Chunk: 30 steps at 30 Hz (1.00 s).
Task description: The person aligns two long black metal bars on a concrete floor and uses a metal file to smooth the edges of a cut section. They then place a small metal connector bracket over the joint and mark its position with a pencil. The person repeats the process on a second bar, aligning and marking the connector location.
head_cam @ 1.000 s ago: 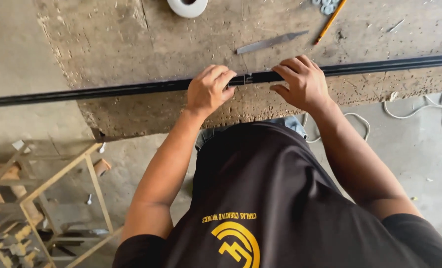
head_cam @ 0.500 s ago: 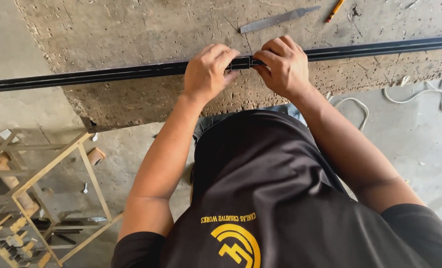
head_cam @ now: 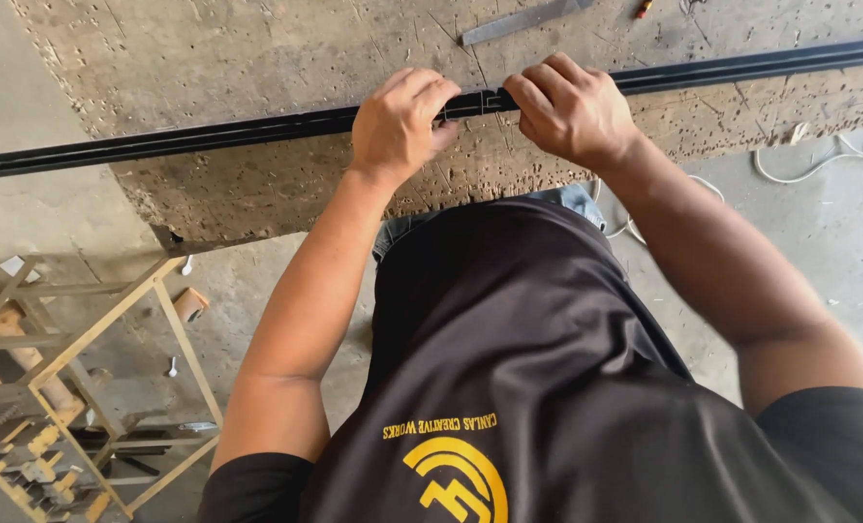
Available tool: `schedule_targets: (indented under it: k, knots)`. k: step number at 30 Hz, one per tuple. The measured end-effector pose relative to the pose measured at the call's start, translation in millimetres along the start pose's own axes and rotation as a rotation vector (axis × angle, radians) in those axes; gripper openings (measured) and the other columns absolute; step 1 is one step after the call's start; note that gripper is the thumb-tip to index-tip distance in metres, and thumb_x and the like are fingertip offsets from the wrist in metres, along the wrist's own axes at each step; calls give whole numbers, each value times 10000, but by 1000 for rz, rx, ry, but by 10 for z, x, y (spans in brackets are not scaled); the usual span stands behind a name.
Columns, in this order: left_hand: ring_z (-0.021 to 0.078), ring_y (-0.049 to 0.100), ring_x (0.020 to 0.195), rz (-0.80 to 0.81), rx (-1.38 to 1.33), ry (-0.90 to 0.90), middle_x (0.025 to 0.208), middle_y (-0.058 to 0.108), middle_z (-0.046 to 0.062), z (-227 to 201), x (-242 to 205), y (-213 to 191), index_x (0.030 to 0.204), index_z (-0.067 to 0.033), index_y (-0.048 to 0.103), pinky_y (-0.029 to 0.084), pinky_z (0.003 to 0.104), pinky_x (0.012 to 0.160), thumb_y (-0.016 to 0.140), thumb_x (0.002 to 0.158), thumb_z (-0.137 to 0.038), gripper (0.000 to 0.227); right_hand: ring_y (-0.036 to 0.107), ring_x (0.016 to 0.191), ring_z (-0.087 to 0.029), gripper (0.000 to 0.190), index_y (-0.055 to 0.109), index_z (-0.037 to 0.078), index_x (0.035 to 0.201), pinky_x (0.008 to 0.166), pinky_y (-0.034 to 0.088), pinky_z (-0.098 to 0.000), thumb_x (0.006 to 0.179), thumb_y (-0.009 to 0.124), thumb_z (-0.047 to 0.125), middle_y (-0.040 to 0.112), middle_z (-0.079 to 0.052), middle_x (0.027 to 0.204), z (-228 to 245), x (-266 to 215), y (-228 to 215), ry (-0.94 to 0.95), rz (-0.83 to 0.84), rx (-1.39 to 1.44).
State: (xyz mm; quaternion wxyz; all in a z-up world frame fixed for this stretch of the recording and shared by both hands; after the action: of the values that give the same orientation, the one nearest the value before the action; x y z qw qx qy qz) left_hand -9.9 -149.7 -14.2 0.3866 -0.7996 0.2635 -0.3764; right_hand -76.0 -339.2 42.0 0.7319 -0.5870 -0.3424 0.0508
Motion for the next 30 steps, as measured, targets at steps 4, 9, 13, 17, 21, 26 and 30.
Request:
schedule_targets:
  k: [4, 9, 13, 17, 21, 26, 30]
  knots:
    - [177, 711, 804, -7, -17, 19, 906, 746, 48, -14, 23, -43, 1012, -101, 748, 646, 270, 615, 884, 807, -189, 262, 504, 739, -165, 165, 584, 48, 1141, 529, 422, -257, 1002, 527, -20, 583, -26, 881, 17, -15, 7, -114, 61, -44]
    - [174, 706, 823, 0, 7, 7, 927, 746, 40, -9, -7, -28, 1028, -115, 749, 646, 276, 648, 882, 796, -195, 279, 615, 778, -197, 199, 608, -9, 1194, 610, 520, -273, 1007, 541, -2, 669, -83, 946, -17, -53, 9, -154, -11, 8]
    - [203, 739, 768, -16, -30, 19, 900, 769, 101, -24, -40, 10, 1014, -72, 759, 656, 273, 595, 914, 818, -195, 279, 657, 802, -253, 215, 666, 18, 1113, 573, 567, -346, 907, 727, 32, 701, -88, 911, -158, -171, 188, 44, 144, 236]
    - [186, 740, 780, -34, 12, 64, 904, 773, 88, -6, -40, 32, 1017, -77, 766, 661, 262, 651, 897, 834, -196, 255, 720, 803, -258, 182, 727, -45, 1104, 642, 641, -359, 939, 768, 22, 758, -165, 961, -369, -158, 299, 142, 325, 461]
    - [169, 736, 791, -31, 22, 34, 900, 772, 66, 3, -31, 30, 1019, -104, 766, 649, 244, 609, 844, 858, -225, 216, 684, 820, -297, 272, 727, 29, 1121, 660, 570, -437, 852, 761, 54, 722, -126, 1007, -464, -108, 369, 304, 556, 542]
    - [179, 741, 801, -26, -1, 42, 916, 775, 80, 17, -37, 32, 1028, -90, 760, 657, 260, 641, 820, 885, -223, 204, 678, 817, -327, 305, 758, 36, 1120, 631, 541, -465, 825, 693, 80, 712, -134, 1030, -456, -144, 448, 280, 541, 557]
    - [176, 734, 812, -24, 15, 37, 918, 767, 69, 12, -64, 41, 1034, -97, 758, 662, 271, 655, 852, 859, -216, 231, 660, 782, -304, 226, 727, 42, 1068, 532, 535, -449, 855, 655, 63, 689, -100, 949, -361, -115, 383, 190, 504, 435]
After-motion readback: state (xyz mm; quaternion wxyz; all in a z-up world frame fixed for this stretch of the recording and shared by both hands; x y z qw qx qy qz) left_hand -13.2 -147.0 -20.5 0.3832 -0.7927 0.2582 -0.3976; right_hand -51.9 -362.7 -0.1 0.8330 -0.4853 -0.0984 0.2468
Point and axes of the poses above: each hand's wrist, its own x-axis towards the middle knuckle, its own y-axis out of the palm, z = x × y, the point moved 5 cm from there along x, towards the middle knuckle
